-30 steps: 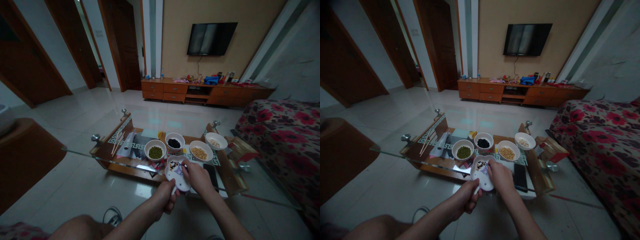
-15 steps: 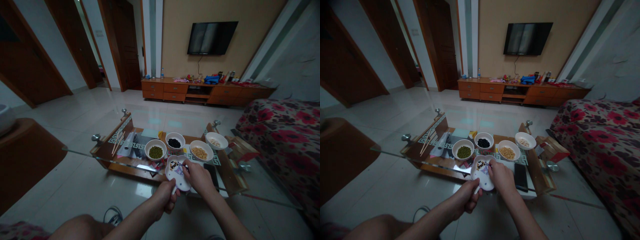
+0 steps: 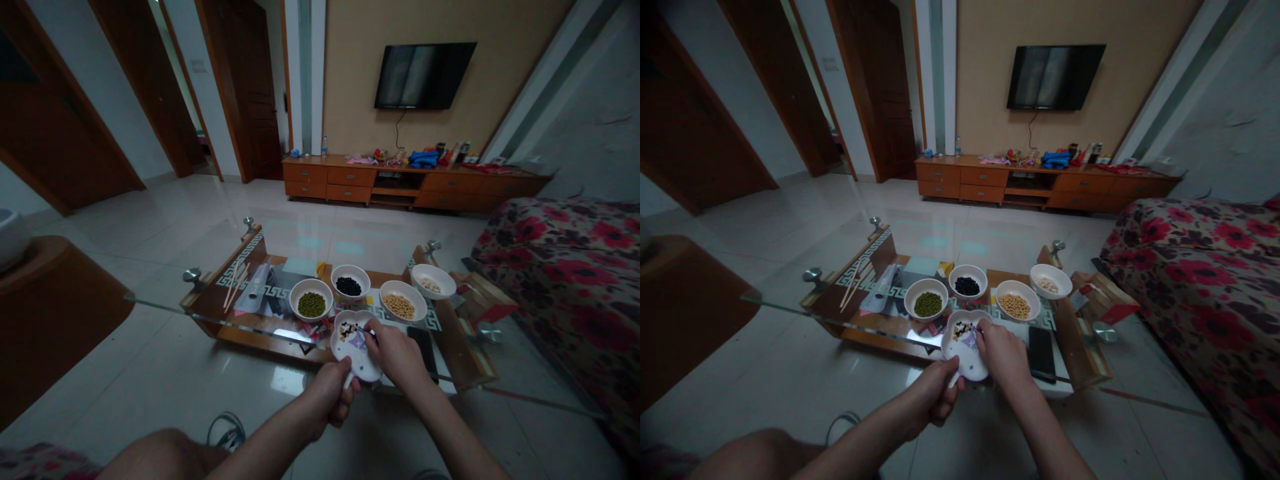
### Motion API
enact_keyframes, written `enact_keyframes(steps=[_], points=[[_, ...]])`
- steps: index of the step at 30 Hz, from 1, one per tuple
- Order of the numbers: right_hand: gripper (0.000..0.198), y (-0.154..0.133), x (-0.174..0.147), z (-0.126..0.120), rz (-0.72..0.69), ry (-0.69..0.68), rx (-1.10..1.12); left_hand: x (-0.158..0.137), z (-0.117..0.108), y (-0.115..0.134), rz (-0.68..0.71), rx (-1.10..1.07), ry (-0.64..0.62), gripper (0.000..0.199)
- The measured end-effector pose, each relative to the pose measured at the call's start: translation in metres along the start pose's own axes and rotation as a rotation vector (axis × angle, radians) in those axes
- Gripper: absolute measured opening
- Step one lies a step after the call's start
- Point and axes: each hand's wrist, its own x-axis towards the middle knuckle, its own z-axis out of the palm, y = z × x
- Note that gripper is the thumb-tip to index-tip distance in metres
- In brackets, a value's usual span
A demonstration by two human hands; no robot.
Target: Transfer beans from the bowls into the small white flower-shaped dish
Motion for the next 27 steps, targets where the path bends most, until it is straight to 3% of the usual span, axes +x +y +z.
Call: enact_keyframes(steps=[27], points=[[0.029,-0.0017,0.0013,0.0037,-0.029,0.007,-0.011,0.0001,0.0006,-0.0010,0.011,-0.023,0.003,0.048]])
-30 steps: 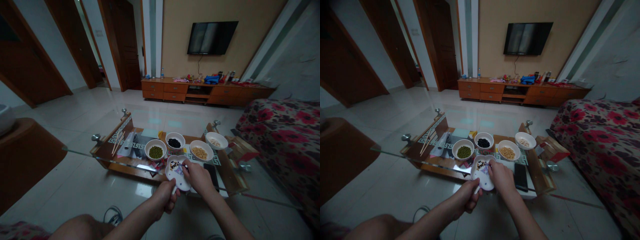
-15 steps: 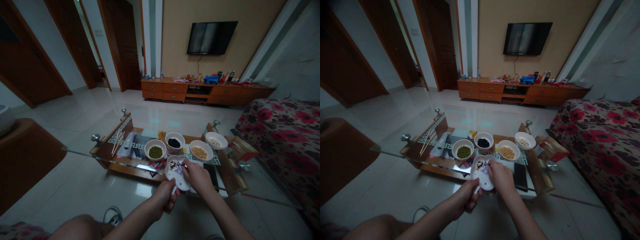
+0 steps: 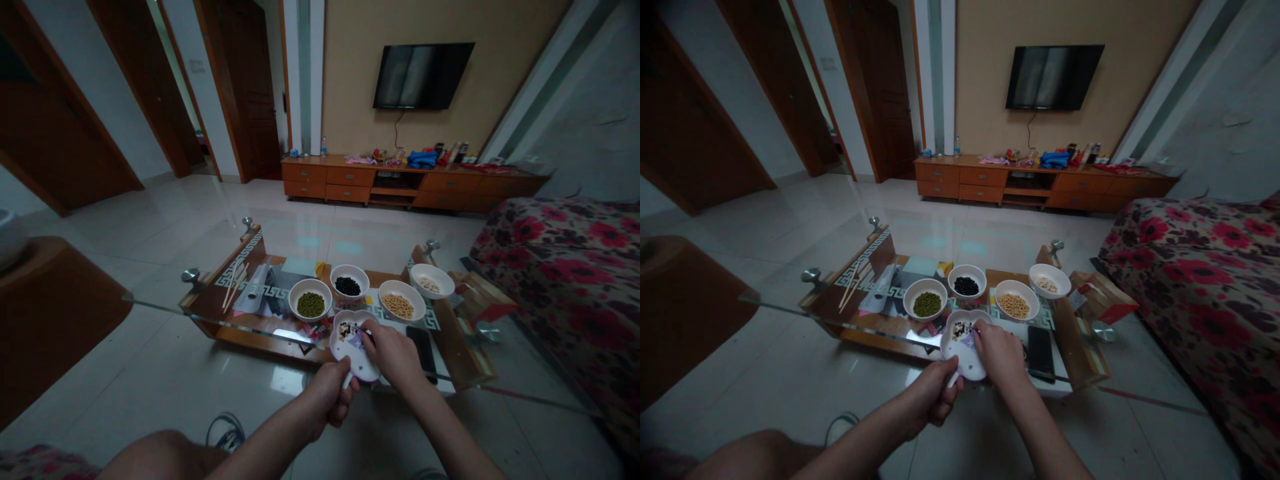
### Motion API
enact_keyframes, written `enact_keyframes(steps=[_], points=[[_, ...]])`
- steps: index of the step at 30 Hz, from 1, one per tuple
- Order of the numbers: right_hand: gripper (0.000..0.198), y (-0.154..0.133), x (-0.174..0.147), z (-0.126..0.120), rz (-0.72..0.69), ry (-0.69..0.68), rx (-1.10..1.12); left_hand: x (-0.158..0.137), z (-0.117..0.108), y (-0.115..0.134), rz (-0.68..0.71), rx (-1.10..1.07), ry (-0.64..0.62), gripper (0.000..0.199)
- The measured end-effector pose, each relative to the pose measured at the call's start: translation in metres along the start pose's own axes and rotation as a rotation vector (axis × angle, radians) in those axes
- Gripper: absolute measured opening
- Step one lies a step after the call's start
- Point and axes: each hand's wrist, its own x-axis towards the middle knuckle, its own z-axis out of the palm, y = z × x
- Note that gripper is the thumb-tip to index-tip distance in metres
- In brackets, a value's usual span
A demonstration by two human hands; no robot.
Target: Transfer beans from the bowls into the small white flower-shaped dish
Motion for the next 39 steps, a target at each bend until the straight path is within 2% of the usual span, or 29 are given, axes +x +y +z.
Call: enact_keyframes(steps=[5,25,30,39], points=[[0.029,-0.0021,-0.0006,-0.0031,0.012,-0.026,0.000,-0.0006,-0.0006,-0.0009,-0.004,-0.010,-0.007,0.048],[0.027,0.0001,-0.0023,-0.0082,0.006,0.013,0.045,0.0016,-0.0012,-0.0011,-0.031,-0.010,0.000,0.049],[0.027,-0.0006,-0.0019,-0.0072,0.015,-0.002,0.033,0.0036,-0.0017,-0.0028,0.011,-0.018,-0.003,0.048],[0.029,-0.0014,-0.0002,-0.0025,0.009,-0.009,0.010,0.0015,-0.0010,-0.0002,-0.007,-0.026,-0.011,0.048]])
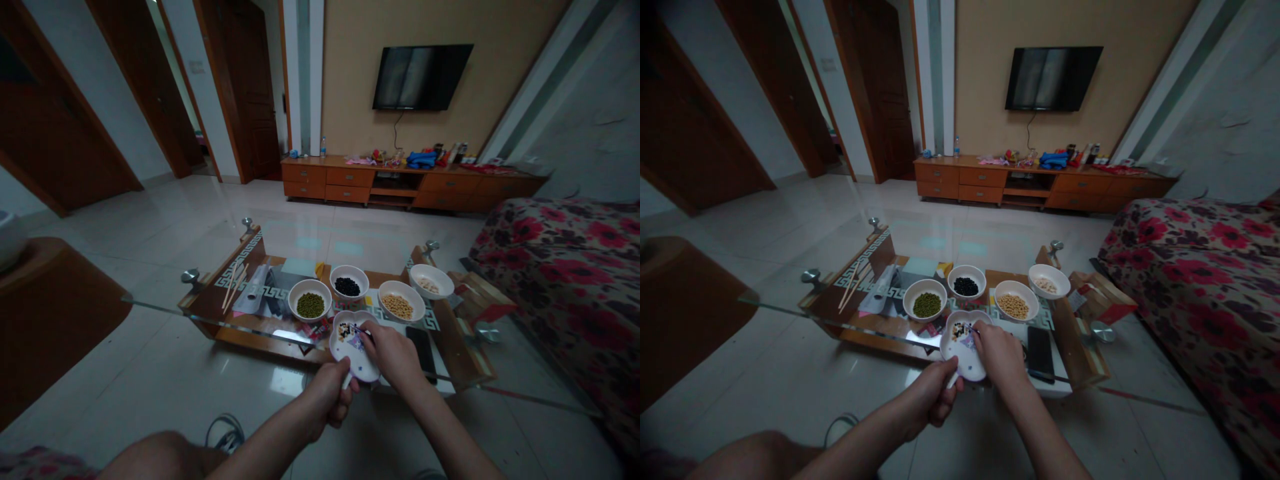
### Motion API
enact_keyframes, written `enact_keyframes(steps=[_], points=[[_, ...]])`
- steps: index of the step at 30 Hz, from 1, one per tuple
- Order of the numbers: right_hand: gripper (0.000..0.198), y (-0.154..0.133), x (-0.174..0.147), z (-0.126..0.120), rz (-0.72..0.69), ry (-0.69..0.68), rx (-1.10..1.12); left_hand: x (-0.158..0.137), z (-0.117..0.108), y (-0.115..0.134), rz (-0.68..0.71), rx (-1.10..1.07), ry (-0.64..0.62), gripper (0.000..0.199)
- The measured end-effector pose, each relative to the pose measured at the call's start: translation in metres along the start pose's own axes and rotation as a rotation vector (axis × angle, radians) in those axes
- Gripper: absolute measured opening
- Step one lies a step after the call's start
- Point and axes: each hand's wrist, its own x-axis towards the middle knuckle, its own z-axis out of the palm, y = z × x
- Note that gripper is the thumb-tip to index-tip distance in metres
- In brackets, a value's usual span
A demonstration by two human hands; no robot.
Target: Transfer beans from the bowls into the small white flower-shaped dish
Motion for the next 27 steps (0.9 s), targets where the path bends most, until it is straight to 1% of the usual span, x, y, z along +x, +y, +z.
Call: enact_keyframes(steps=[4,13,16,19,21,22,27], points=[[0.029,0.000,0.000,0.000,0.001,0.006,-0.002,0.000,0.000,-0.001,0.005,-0.003,0.000,0.048],[0.028,-0.001,-0.003,-0.007,-0.005,0.023,0.033,-0.003,0.001,0.001,0.012,0.022,0.007,0.048],[0.029,0.000,-0.006,-0.009,-0.038,0.095,0.077,-0.002,0.001,0.001,0.005,0.027,0.009,0.048],[0.031,0.003,-0.007,-0.013,-0.051,0.205,0.107,-0.001,0.000,0.000,0.006,0.032,0.007,0.048],[0.031,0.007,-0.007,-0.016,-0.012,0.271,0.100,0.000,-0.001,0.000,0.005,0.027,0.000,0.049],[0.031,0.010,-0.006,-0.018,0.034,0.301,0.083,0.000,-0.001,0.000,0.000,0.022,-0.003,0.049],[0.036,0.025,-0.005,-0.028,0.360,0.380,-0.073,0.000,-0.003,-0.001,-0.029,0.011,-0.009,0.050]])
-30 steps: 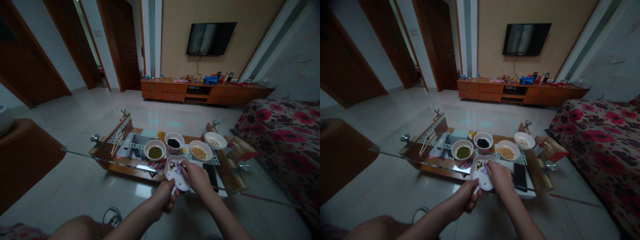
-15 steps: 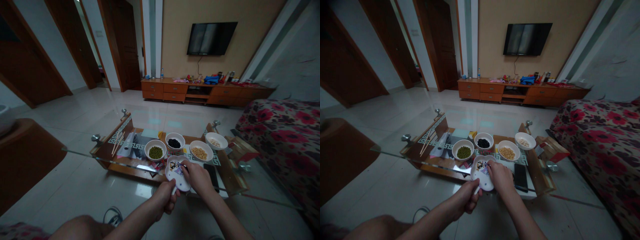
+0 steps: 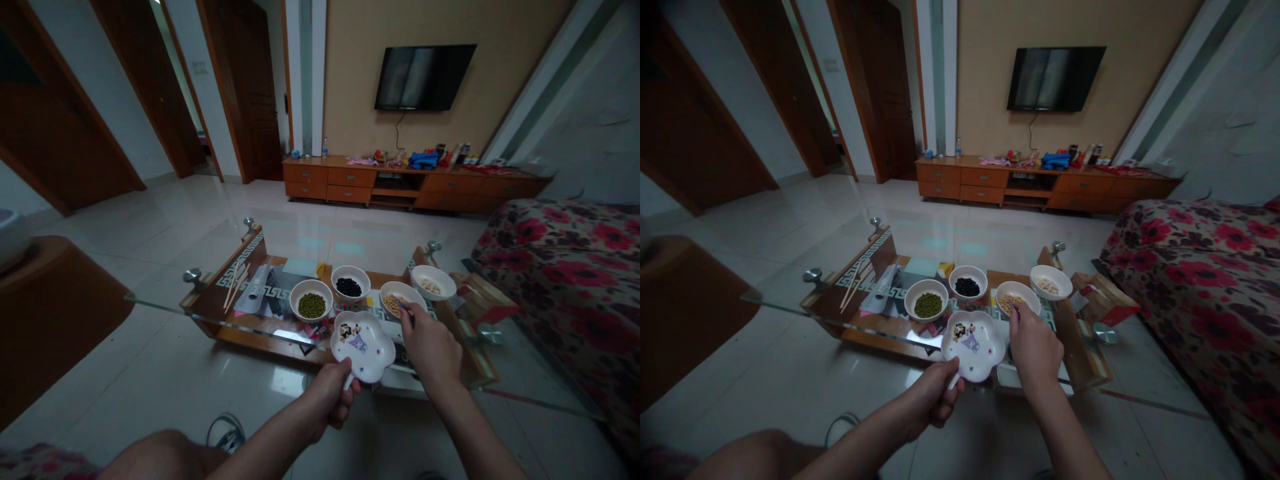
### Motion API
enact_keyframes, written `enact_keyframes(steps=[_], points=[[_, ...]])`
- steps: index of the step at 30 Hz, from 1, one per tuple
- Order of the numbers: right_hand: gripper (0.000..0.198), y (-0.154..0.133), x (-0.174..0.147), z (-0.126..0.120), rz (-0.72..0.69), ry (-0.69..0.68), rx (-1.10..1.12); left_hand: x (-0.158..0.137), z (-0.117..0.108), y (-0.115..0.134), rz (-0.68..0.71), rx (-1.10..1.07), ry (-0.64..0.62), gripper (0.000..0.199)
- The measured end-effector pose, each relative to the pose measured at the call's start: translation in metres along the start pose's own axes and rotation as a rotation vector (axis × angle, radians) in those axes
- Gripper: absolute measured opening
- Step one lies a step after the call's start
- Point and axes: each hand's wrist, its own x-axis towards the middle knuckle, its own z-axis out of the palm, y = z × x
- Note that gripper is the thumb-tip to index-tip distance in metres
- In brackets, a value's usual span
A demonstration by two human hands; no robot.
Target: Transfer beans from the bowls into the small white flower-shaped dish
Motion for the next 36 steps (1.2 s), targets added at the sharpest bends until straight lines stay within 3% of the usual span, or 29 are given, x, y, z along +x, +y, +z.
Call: enact_keyframes(steps=[5,15,36], points=[[0.039,-0.001,0.000,-0.005,0.057,-0.043,-0.032,0.001,0.000,-0.001,0.016,-0.002,-0.014,0.048],[0.025,-0.020,-0.014,0.011,-0.365,-0.336,0.174,0.001,0.001,-0.001,0.045,0.012,0.014,0.049],[0.026,-0.024,-0.016,0.022,-0.400,-0.391,0.101,0.000,0.003,0.002,0.023,0.019,0.015,0.050]])
